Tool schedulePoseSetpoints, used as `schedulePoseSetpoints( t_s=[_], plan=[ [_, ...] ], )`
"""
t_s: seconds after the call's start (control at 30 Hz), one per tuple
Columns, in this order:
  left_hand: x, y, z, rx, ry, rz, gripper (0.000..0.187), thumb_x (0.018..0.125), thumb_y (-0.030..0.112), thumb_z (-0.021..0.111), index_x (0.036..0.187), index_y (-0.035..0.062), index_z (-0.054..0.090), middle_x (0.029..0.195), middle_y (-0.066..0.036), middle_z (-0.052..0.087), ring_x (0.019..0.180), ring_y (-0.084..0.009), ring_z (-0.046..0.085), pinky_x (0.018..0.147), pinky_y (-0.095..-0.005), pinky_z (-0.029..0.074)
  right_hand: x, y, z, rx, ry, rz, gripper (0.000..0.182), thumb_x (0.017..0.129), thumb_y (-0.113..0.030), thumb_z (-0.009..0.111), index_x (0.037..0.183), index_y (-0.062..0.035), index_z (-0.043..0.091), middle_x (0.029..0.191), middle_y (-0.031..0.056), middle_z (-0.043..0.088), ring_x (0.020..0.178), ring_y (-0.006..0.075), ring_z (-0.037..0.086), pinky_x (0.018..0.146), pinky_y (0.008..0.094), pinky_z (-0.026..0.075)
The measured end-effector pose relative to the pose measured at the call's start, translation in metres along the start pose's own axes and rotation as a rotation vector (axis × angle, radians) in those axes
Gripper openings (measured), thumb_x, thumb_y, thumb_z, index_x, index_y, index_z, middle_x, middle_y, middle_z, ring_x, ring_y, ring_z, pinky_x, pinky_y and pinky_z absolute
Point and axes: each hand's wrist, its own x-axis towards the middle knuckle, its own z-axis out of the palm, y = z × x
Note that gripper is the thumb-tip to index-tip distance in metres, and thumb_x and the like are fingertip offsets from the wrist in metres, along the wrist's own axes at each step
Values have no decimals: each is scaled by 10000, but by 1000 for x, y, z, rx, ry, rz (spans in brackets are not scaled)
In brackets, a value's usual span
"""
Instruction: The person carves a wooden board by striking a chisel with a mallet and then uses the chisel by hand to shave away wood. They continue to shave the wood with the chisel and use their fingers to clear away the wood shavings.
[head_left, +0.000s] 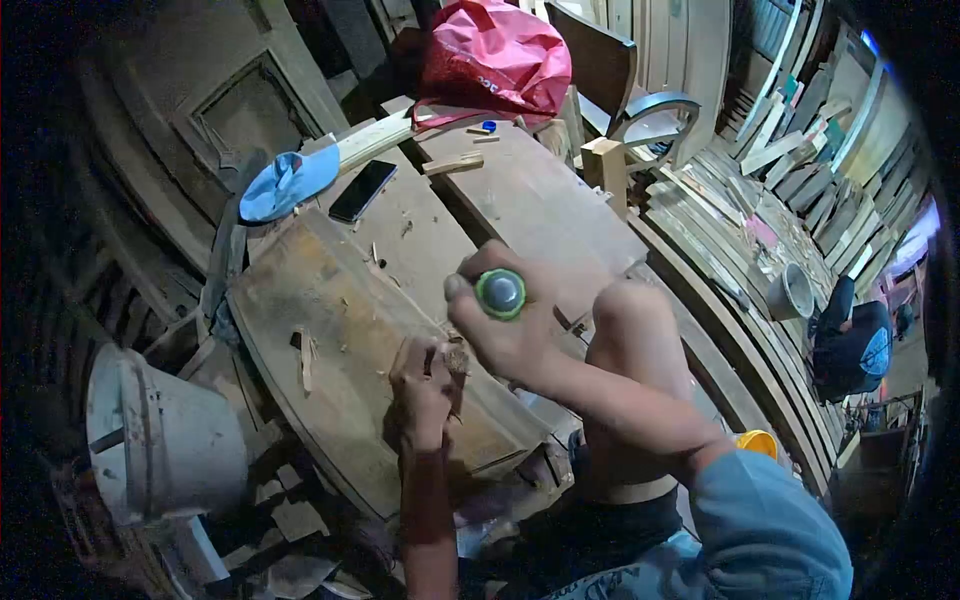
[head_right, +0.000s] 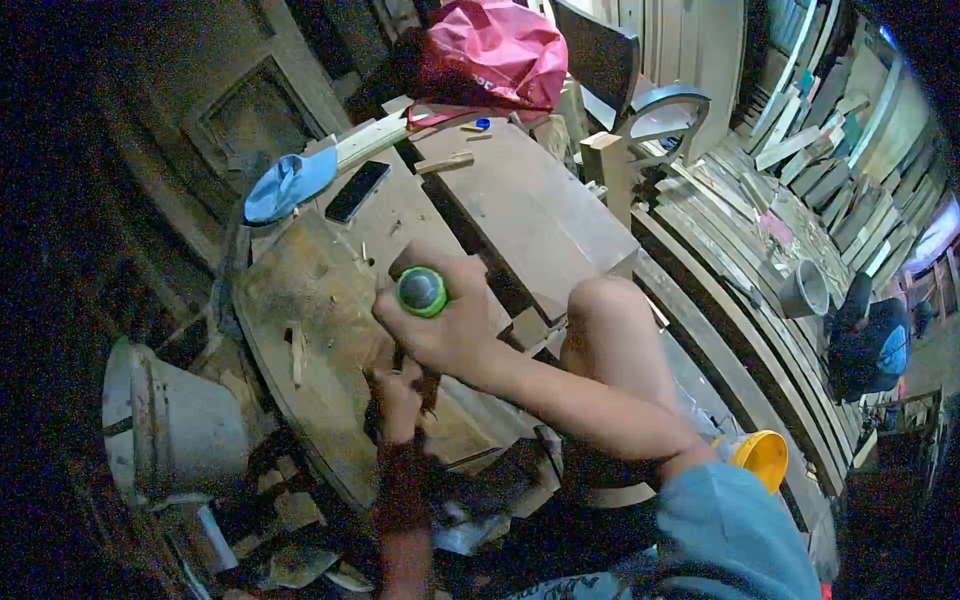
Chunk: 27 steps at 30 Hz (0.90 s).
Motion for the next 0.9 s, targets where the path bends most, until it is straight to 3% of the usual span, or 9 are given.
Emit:
schedulePoseSetpoints(
  t_s=[0.03,0.1,0.2,0.3,0.63,0.83,0.9],
  plan=[
    [-1,1,-1,20,15,-22,76,829,42,585,798,-9,538,745,-190,520,693,-391,530,615,-436,417,3,-1,-1,30,90,68,151,740,-43,663,692,-3,526,556,90,489,478,126,476,474,279,390],
    [1,4,-1,40,37,-29,83,823,58,599,809,-8,551,755,-188,531,708,-392,536,627,-439,420,9,-7,-12,190,102,212,158,776,-45,647,687,-3,523,555,25,492,524,60,470,483,247,379],
    [-2,-6,2,6,-25,-171,119,858,63,573,937,-24,561,835,-190,604,788,-348,565,772,-407,448,12,-3,-17,203,135,236,154,785,-45,646,695,-7,527,564,10,513,535,59,489,488,233,388],
    [-2,-5,6,41,82,-78,54,825,43,595,845,2,566,774,-180,569,742,-381,563,660,-429,442,15,-3,-20,248,182,172,145,796,-46,640,707,-10,531,569,10,530,542,65,513,492,225,397],
    [0,3,3,39,17,-142,61,827,2,575,886,-9,567,808,-170,583,775,-355,586,690,-397,464,12,2,-26,238,129,236,150,796,-60,641,710,-10,529,579,18,529,536,69,499,485,241,383],
    [2,3,2,7,9,-31,80,798,-30,572,877,-13,568,818,-165,586,772,-355,583,695,-406,465,10,0,-24,214,91,268,180,778,-77,656,690,-7,516,562,30,494,513,72,473,478,248,369],
    [3,-1,4,-28,22,60,100,783,-49,574,875,-10,567,825,-166,587,778,-357,584,696,-407,465,7,5,-24,152,8,218,145,852,-83,626,790,-12,516,583,7,515,438,62,467,384,218,354]
  ],
)
